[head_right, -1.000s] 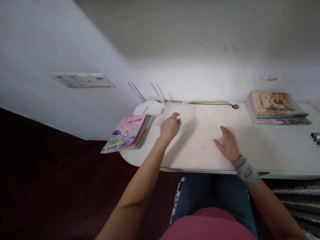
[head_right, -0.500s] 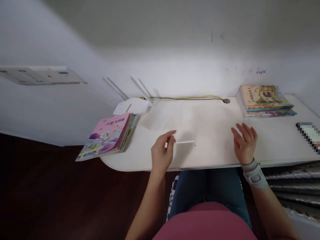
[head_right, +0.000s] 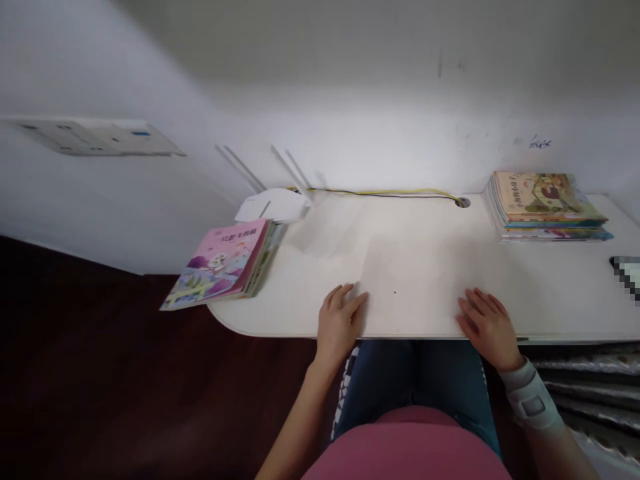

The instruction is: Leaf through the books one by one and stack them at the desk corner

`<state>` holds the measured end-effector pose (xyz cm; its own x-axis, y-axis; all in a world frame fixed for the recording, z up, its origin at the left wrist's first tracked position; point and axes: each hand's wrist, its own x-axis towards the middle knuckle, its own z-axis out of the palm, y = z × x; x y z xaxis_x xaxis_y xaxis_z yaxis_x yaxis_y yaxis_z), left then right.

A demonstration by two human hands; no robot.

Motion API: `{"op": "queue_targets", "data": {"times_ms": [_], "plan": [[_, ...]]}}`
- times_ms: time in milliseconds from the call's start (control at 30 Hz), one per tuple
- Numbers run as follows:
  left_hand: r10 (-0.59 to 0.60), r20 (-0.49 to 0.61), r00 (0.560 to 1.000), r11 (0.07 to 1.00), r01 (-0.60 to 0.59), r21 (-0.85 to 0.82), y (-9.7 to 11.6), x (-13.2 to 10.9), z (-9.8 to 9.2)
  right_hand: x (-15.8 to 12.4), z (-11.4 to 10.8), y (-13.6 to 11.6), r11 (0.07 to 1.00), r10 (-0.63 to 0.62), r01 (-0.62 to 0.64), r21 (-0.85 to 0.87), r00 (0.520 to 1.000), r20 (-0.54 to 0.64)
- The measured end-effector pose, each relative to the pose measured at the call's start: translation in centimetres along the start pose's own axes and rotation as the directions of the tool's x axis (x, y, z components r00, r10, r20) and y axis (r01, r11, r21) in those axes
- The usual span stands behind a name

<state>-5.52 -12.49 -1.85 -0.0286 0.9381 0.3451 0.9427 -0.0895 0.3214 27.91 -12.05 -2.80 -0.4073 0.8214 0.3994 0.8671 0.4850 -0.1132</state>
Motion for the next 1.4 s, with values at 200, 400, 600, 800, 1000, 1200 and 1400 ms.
{"op": "queue_targets", "data": {"times_ms": [200,400,600,800,1000,1200,1400], "plan": [[0.002,-0.03,1.0,1.0,-0.002,0.002,-2.6,2.5,-2.1,0.3,0.0,1.8,0.992,0.004,0.01,0.129,0.995,-0.102],[-0.339,-0.118,0.933,0.905,0.358,0.231,-10.8,9.1,-8.0,2.9,0.4,5.2,0.988,0.035,0.001,0.153,0.973,-0.23],[-0.594,0.028,0.804,0.745,0.536,0.397,-16.1,10.5,-7.3,4.3,3.0,6.0,0.992,-0.017,0.033,0.118,0.991,-0.136],[-0.548,-0.059,0.834,0.687,0.489,0.538,-14.7,8.4,-5.7,3.9,3.9,6.5,0.997,-0.066,0.068,0.036,0.995,-0.072],[-0.641,0.065,0.765,0.689,0.537,0.486,-12.6,8.5,-10.1,3.8,3.2,5.6,0.99,-0.139,0.139,0.011,0.99,-0.011],[-0.597,-0.173,0.783,0.703,0.615,0.358,-8.5,7.4,-16.8,4.1,2.6,4.0,0.987,-0.12,0.13,-0.098,0.988,0.099],[-0.393,-0.24,0.888,0.845,0.247,-0.474,-2.9,7.3,-13.3,4.4,2.1,3.8,0.989,-0.107,0.118,-0.089,0.988,0.113]]}}
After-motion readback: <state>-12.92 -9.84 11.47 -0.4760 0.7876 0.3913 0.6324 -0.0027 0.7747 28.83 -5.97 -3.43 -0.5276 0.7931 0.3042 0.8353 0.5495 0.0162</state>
